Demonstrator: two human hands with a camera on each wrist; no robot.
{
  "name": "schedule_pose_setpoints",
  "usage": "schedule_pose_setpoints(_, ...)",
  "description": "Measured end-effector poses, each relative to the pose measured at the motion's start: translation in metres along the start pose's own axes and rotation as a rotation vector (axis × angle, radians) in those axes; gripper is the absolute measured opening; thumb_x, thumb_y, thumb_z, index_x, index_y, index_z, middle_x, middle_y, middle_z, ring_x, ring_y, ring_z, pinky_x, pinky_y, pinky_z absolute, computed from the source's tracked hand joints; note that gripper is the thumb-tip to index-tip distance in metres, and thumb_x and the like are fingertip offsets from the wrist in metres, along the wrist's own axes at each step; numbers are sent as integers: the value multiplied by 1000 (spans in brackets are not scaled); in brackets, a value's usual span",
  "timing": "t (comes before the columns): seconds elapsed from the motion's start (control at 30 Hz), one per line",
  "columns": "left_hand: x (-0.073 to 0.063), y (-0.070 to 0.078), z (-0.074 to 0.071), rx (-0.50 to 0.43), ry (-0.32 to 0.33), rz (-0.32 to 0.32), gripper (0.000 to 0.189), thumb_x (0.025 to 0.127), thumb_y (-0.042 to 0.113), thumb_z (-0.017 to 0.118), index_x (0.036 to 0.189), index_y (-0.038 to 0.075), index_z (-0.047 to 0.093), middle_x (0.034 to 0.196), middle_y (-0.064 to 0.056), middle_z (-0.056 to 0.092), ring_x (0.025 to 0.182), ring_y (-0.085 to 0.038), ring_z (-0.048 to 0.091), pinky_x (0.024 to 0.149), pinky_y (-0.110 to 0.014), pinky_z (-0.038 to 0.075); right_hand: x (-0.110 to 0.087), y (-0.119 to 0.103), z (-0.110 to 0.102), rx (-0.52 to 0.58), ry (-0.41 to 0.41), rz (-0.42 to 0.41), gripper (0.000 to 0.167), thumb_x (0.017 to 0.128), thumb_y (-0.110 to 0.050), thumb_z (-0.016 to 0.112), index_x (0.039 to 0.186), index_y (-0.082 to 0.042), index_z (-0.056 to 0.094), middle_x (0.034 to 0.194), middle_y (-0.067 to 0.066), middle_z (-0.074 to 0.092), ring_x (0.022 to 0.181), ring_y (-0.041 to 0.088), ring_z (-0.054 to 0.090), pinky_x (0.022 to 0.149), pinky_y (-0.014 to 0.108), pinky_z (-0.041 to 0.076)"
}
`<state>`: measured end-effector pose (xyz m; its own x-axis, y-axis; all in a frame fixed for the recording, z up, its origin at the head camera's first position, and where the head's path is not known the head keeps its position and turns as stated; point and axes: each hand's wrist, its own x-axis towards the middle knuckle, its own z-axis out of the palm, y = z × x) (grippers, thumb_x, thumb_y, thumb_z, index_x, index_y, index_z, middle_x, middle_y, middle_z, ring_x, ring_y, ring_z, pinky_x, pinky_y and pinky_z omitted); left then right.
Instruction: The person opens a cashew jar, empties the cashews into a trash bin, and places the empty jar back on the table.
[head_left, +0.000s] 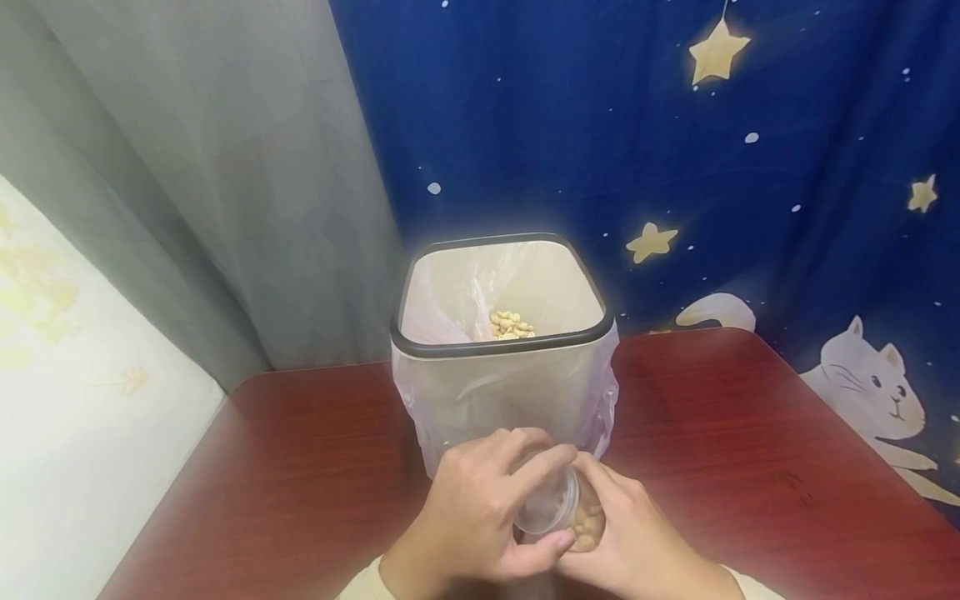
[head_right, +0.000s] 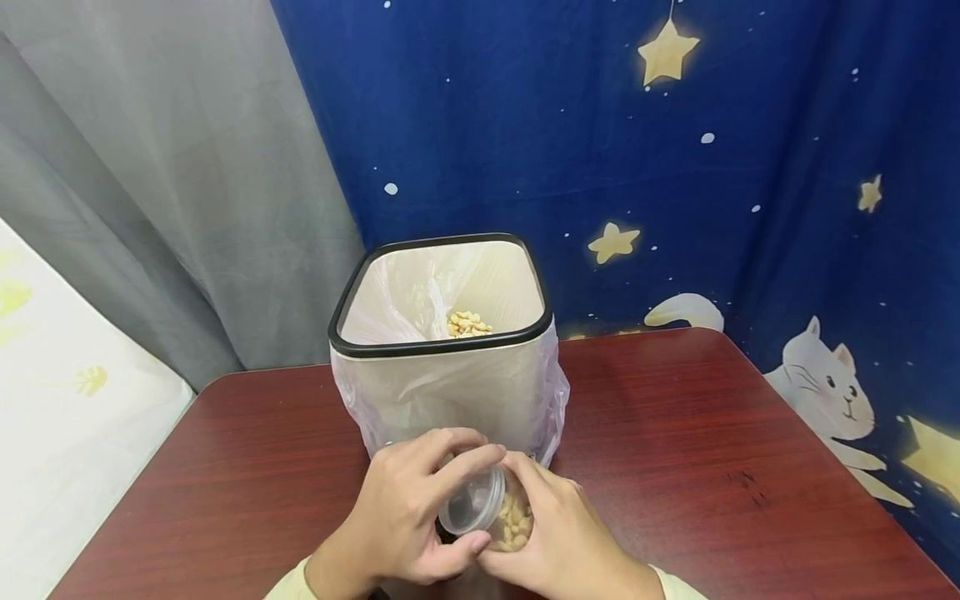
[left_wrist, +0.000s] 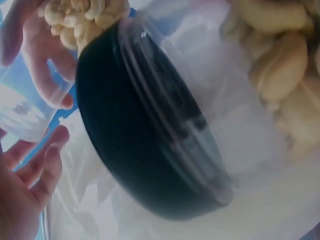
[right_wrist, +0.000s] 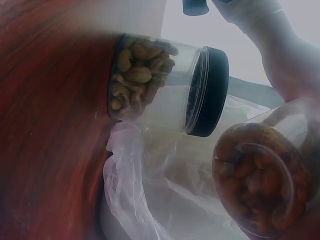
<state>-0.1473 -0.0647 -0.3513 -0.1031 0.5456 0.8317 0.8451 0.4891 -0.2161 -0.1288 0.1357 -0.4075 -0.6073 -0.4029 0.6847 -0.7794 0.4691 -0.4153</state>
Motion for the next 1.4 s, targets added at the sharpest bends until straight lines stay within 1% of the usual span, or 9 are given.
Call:
schedule_pose_setpoints(0.1, 3, -4, -2, -38, 11, 54, 50, 88, 50, 53, 116, 13, 71, 104, -3, 67, 86, -14, 65, 70, -22, 56, 0, 0, -1, 20, -12, 18, 79, 57, -20, 90, 128, -17, 56, 102, -9, 67, 84, -1, 63, 72, 11, 50)
schedule_pose_setpoints(0.23, 6, -7, -3, -51, 20, 155, 50, 89, 48, 53, 116, 11, 72, 110, -8, 68, 106, -23, 66, 88, -32, 53, 0, -1, -3, 27, -27, 24, 80, 59, -24, 91, 130, -18, 56, 105, -11, 67, 87, 0, 64, 75, 11, 50)
schedule_pose_setpoints(0.4, 5, -9, -3, -37, 8, 237, 54, 88, 52, 53, 118, 12, 72, 117, -11, 68, 114, -27, 64, 93, -37, 49, 2, -2, -5, 3, -54, 2, 83, 59, -31, 92, 133, -19, 56, 117, -9, 68, 96, 4, 67, 83, 11, 49)
schedule_pose_setpoints(0.63, 3, -11, -3, -43, -15, 292, 57, 89, 55, 51, 120, 12, 71, 114, -11, 69, 107, -22, 66, 89, -32, 51, 1, -3, -9, 46, -122, -12, 89, 58, -31, 93, 138, -20, 53, 123, -5, 68, 100, 4, 66, 87, 11, 49)
schedule_pose_setpoints(0.83, 1, -11, -4, -41, -23, 303, 59, 87, 59, 53, 121, 13, 71, 107, -7, 69, 93, -18, 64, 80, -29, 48, 0, -2, -11, 78, -164, -58, 80, 68, -35, 89, 138, -18, 53, 118, -4, 69, 100, 4, 65, 86, 12, 48)
schedule_pose_setpoints(0.93, 1, -10, -3, -43, -18, 306, 59, 86, 59, 55, 120, 13, 72, 103, -5, 69, 86, -15, 63, 74, -26, 45, 0, -1, -10, 87, -171, -64, 78, 69, -34, 89, 136, -18, 54, 115, -7, 69, 98, 2, 65, 84, 11, 48)
schedule_pose_setpoints(1.13, 1, -8, 1, -48, 0, 297, 55, 84, 55, 58, 115, 12, 73, 95, 0, 68, 74, -10, 57, 66, -21, 41, 0, -1, -9, 91, -158, -64, 76, 63, -28, 90, 130, -18, 56, 113, -9, 68, 94, 0, 64, 81, 10, 49)
schedule_pose_setpoints(1.3, 1, -7, 3, -1, 24, 294, 51, 85, 53, 54, 107, 12, 74, 90, 2, 67, 68, -9, 55, 62, -20, 40, 0, -3, -6, 58, -118, -66, 77, 61, -26, 90, 129, -20, 57, 109, -9, 68, 90, 0, 63, 77, 10, 49)
schedule_pose_setpoints(1.4, 1, -6, 4, 37, 37, 269, 49, 86, 52, 51, 103, 12, 74, 87, 2, 66, 64, -8, 52, 57, -18, 39, 0, -3, -4, 42, -89, -54, 77, 59, -25, 90, 128, -20, 57, 107, -11, 68, 88, -1, 63, 75, 10, 48)
